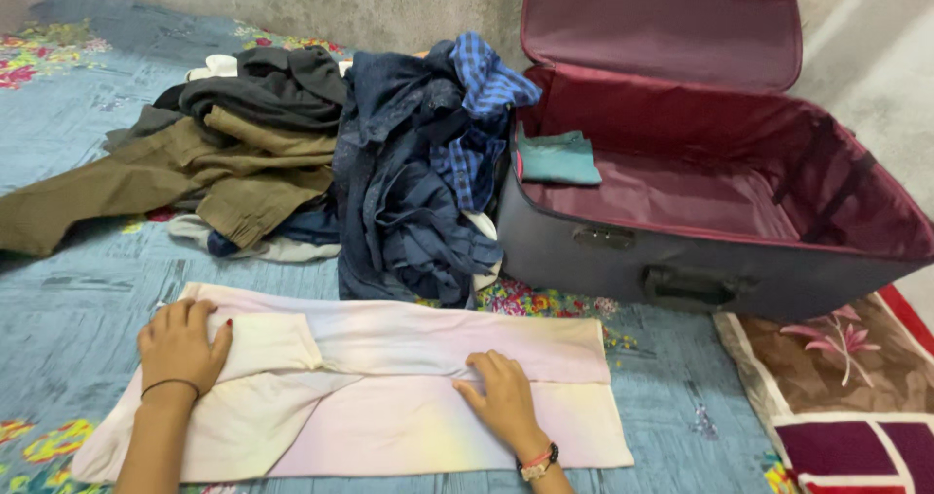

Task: The person folds a pastel-colored tie-dye t-shirt on a bed next to an open suitcase. They smooth the fabric, fold the sleeves inward, and then fold the shirt into a compact rectangle before placing it into the suitcase.

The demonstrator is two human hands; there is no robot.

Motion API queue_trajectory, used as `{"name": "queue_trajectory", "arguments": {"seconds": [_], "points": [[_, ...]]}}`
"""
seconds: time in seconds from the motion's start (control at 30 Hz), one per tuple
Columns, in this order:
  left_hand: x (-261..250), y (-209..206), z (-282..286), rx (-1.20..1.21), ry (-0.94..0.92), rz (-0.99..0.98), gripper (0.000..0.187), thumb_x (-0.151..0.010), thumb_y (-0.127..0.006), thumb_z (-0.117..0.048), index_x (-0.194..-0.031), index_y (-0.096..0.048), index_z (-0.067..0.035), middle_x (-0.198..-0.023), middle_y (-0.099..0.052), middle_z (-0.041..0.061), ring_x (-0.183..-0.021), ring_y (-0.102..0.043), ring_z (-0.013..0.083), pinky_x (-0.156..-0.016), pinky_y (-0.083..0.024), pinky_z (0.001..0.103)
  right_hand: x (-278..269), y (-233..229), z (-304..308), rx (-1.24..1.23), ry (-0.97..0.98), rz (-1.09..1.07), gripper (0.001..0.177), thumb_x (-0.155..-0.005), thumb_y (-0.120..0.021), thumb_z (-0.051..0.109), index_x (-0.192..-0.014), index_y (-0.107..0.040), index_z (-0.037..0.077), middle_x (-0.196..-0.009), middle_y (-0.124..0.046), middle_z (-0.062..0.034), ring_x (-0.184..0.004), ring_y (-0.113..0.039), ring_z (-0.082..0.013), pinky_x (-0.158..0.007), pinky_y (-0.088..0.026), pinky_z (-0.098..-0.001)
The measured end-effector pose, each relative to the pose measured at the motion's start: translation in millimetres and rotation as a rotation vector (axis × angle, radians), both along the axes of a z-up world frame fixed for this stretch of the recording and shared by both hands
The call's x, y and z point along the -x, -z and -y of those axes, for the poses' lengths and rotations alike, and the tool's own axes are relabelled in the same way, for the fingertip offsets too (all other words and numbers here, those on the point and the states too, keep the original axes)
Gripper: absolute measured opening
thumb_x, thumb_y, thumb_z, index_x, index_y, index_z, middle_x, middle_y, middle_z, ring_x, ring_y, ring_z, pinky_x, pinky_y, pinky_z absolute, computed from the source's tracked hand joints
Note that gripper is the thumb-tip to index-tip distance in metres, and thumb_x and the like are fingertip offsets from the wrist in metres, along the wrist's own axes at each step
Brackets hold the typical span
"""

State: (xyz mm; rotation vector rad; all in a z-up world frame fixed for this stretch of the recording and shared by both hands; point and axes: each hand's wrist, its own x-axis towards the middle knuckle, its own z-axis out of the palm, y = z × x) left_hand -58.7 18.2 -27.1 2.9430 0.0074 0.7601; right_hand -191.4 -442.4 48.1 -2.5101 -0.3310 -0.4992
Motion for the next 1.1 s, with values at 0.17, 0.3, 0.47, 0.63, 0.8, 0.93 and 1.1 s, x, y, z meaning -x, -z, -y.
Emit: {"name": "queue_trajectory", "arguments": {"seconds": [0.17,0.3,0.47,0.63,0.8,0.93,1.1], "points": [[6,-33,24,-0.273,-0.151,-0.175,0.045,-0.093,-0.058,-0.046,-0.13,-0.062,-0.021,-0.139,-0.058,0.001,-0.132,-0.051,0.025,-0.113,-0.033,0.06,2,6,4,0.046,0.079,0.086,0.037,-0.081,-0.077,0.027,-0.11,-0.067,0.007,-0.108,-0.062,-0.0131,-0.103,-0.058,-0.0328,-0.087,-0.044,-0.0448],[16,-35,89,-0.126,0.066,0.108,0.054,-0.087,-0.054,-0.03,-0.139,-0.056,-0.015,-0.151,-0.051,0.012,-0.143,-0.043,0.0374,-0.118,-0.024,0.06,-3,17,9,0.114,0.239,0.224,0.043,-0.089,-0.068,0.025,-0.127,-0.061,0.006,-0.134,-0.056,-0.0181,-0.125,-0.05,-0.0349,-0.103,-0.037,-0.051],[66,-19,229,0.192,0.723,-0.159,0.053,-0.081,-0.057,-0.009,-0.134,-0.057,-0.005,-0.137,-0.057,0.02,-0.136,-0.047,0.038,-0.12,-0.029,0.051,-7,37,14,0.216,0.227,0.093,0.054,-0.096,-0.06,0.035,-0.142,-0.052,0.008,-0.153,-0.042,-0.0213,-0.143,-0.036,-0.0355,-0.11,-0.026,-0.0595],[104,-34,299,0.117,0.794,-0.366,0.063,-0.093,-0.057,-0.038,-0.15,-0.046,-0.015,-0.163,-0.035,0.011,-0.153,-0.02,0.0353,-0.116,-0.008,0.061,-12,50,50,0.372,0.211,-0.133,0.061,-0.098,-0.054,0.044,-0.151,-0.045,0.016,-0.16,-0.036,-0.0114,-0.149,-0.032,-0.0302,-0.117,-0.017,-0.0623],[109,-46,289,0.144,0.807,-0.386,0.059,-0.096,-0.053,-0.042,-0.15,-0.044,-0.018,-0.163,-0.031,0.006,-0.153,-0.016,0.0283,-0.121,-0.007,0.056,-5,45,139,0.482,0.501,-0.302,0.072,-0.096,-0.05,0.048,-0.162,-0.035,0.023,-0.163,-0.03,-0.0069,-0.149,-0.027,-0.0278,-0.109,-0.016,-0.0701],[111,-49,290,0.15,0.801,-0.393,0.061,-0.094,-0.054,-0.04,-0.15,-0.044,-0.018,-0.162,-0.031,0.006,-0.152,-0.017,0.0278,-0.12,-0.007,0.056,4,53,161,0.374,0.649,-0.095,0.063,-0.096,-0.052,0.048,-0.15,-0.046,0.015,-0.154,-0.045,-0.0115,-0.138,-0.043,-0.0301,-0.106,-0.033,-0.0629],[110,-48,287,0.156,0.801,-0.364,0.059,-0.095,-0.054,-0.041,-0.148,-0.046,-0.018,-0.162,-0.033,0.005,-0.152,-0.018,0.027,-0.121,-0.008,0.056,12,59,154,0.39,0.902,-0.127,0.043,-0.102,-0.055,0.047,-0.118,-0.066,0.009,-0.121,-0.066,-0.0162,-0.11,-0.065,-0.0346,-0.09,-0.054,-0.0488]]}}
